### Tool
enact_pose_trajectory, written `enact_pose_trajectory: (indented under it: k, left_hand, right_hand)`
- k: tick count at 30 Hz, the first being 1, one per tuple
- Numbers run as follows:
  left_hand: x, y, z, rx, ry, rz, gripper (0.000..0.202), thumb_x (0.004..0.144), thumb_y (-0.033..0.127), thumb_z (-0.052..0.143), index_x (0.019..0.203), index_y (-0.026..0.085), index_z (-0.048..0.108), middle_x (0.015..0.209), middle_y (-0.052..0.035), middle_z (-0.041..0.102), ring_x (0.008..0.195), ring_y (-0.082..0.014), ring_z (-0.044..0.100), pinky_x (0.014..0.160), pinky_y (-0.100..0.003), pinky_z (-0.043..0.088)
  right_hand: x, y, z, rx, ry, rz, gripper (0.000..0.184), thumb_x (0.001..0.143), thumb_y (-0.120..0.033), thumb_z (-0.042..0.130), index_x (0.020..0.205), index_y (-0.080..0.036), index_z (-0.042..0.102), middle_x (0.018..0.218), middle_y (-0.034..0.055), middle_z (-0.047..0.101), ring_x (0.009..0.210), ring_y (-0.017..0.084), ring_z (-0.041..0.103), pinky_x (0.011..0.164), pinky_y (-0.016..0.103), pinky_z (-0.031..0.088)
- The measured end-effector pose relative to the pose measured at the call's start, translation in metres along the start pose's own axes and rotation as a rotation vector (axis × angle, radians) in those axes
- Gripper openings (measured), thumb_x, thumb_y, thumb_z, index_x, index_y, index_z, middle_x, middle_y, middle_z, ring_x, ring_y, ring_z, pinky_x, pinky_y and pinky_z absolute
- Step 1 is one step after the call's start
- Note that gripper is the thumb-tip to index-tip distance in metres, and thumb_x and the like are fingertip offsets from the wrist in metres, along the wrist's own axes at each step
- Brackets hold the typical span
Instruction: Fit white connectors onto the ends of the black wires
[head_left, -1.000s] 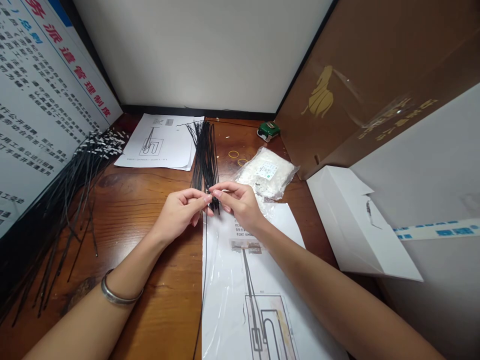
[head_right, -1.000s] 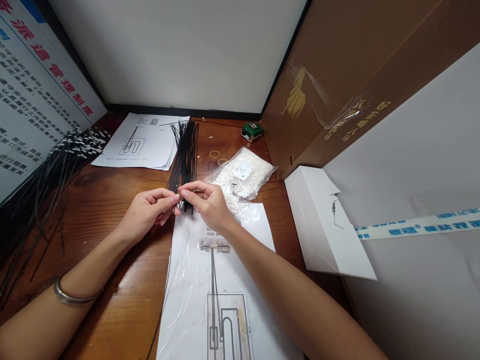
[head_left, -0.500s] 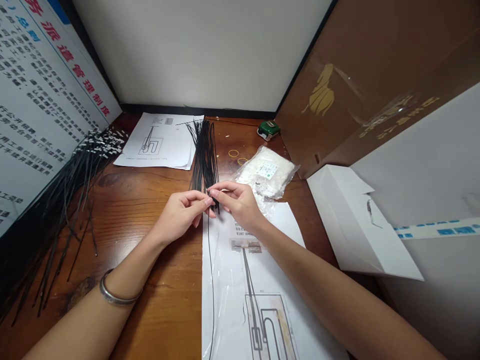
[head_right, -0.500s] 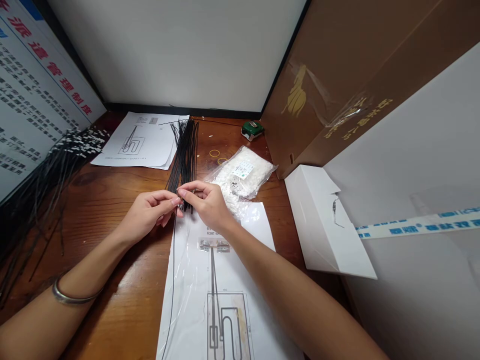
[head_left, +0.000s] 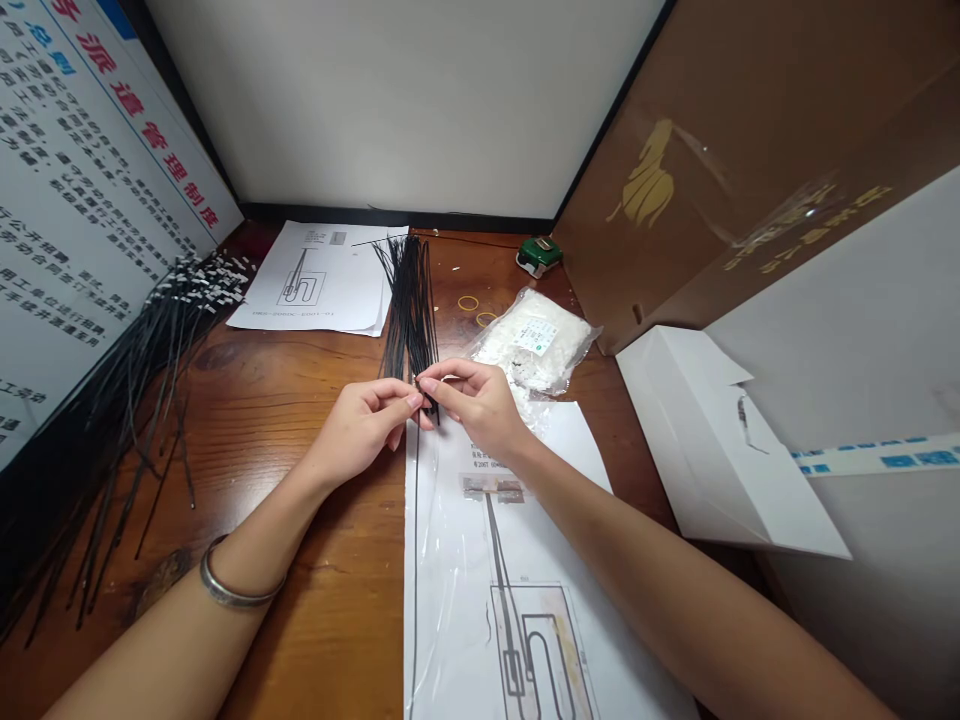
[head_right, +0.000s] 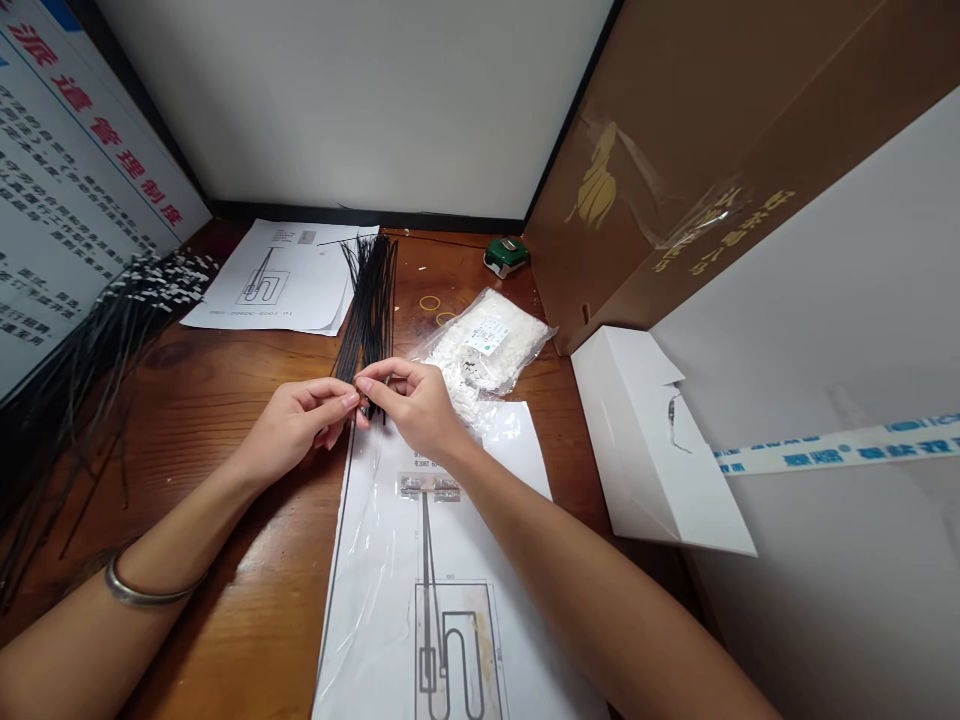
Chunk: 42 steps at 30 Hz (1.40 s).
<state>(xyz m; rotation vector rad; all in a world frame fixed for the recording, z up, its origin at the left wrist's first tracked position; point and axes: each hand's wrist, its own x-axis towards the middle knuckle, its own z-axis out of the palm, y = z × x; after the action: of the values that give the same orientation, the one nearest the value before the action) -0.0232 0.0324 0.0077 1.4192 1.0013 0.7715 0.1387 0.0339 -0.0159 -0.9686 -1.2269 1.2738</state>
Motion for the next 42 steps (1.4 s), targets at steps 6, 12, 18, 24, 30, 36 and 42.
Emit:
enact_pose_trajectory:
  k: [6, 12, 18, 24, 30, 36, 42]
  left_hand:
    - [0.0005, 0.0000, 0.0015, -0.015, 0.054, -0.009, 0.025, 0.078, 0.040, 0.065, 0.076, 0.015, 0.064, 0.063, -0.0010, 0.066, 0.042, -0.0061, 0.040, 0.040, -0.020, 0.030]
    - [0.0011, -0.0003, 0.0025, -0.015, 0.060, -0.006, 0.023, 0.077, 0.038, 0.065, 0.076, 0.014, 0.064, 0.060, 0.0004, 0.064, 0.041, -0.0060, 0.040, 0.041, -0.020, 0.031]
    - [0.0004, -0.0011, 0.0032, -0.015, 0.055, 0.001, 0.022, 0.081, 0.036, 0.062, 0.079, 0.014, 0.063, 0.060, 0.0011, 0.064, 0.042, -0.0059, 0.041, 0.041, -0.020, 0.030]
    - [0.0018, -0.0031, 0.0029, -0.025, 0.065, 0.016, 0.025, 0.082, 0.039, 0.063, 0.077, 0.014, 0.060, 0.057, 0.0025, 0.060, 0.042, -0.0053, 0.040, 0.042, -0.019, 0.030]
    - [0.0027, -0.0045, 0.0023, -0.037, 0.096, 0.011, 0.024, 0.081, 0.039, 0.064, 0.083, 0.014, 0.062, 0.055, 0.0034, 0.058, 0.041, -0.0055, 0.040, 0.042, -0.019, 0.030]
    - [0.0021, -0.0037, 0.0030, -0.043, 0.127, 0.008, 0.025, 0.079, 0.038, 0.065, 0.087, 0.014, 0.062, 0.052, 0.0039, 0.058, 0.040, -0.0061, 0.040, 0.041, -0.019, 0.030]
    - [0.0021, -0.0045, 0.0028, -0.002, 0.106, 0.014, 0.022, 0.081, 0.035, 0.063, 0.089, 0.014, 0.064, 0.052, 0.0035, 0.057, 0.040, -0.0057, 0.037, 0.041, -0.019, 0.028]
  right_hand:
    - [-0.0001, 0.0032, 0.0002, -0.011, 0.034, -0.032, 0.015, 0.072, -0.030, 0.071, 0.076, -0.017, 0.067, 0.062, -0.0013, 0.063, 0.047, 0.007, 0.048, 0.041, 0.022, 0.033]
    - [-0.0018, 0.0050, 0.0013, -0.032, 0.050, -0.041, 0.018, 0.073, -0.034, 0.071, 0.075, -0.017, 0.068, 0.069, 0.0022, 0.068, 0.054, 0.011, 0.056, 0.049, 0.025, 0.042]
    - [-0.0024, 0.0050, 0.0022, -0.111, 0.078, -0.061, 0.018, 0.074, -0.036, 0.071, 0.073, -0.018, 0.068, 0.068, 0.0019, 0.066, 0.057, 0.012, 0.058, 0.053, 0.027, 0.046]
    - [-0.0032, 0.0028, 0.0020, -0.096, 0.068, -0.103, 0.014, 0.074, -0.032, 0.069, 0.074, -0.018, 0.070, 0.071, 0.0024, 0.067, 0.055, 0.010, 0.054, 0.047, 0.024, 0.041]
    - [-0.0028, 0.0038, 0.0022, -0.056, 0.112, -0.029, 0.016, 0.073, -0.029, 0.070, 0.085, -0.017, 0.071, 0.065, 0.0008, 0.066, 0.049, 0.009, 0.049, 0.045, 0.025, 0.036]
    - [-0.0007, 0.0061, 0.0036, -0.065, 0.151, -0.072, 0.010, 0.072, -0.029, 0.073, 0.076, -0.020, 0.073, 0.063, -0.0008, 0.063, 0.048, 0.008, 0.045, 0.045, 0.025, 0.034]
    - [0.0001, 0.0060, 0.0023, -0.149, 0.150, -0.172, 0.005, 0.074, -0.025, 0.072, 0.075, -0.023, 0.076, 0.080, 0.0034, 0.070, 0.071, 0.015, 0.060, 0.064, 0.031, 0.046]
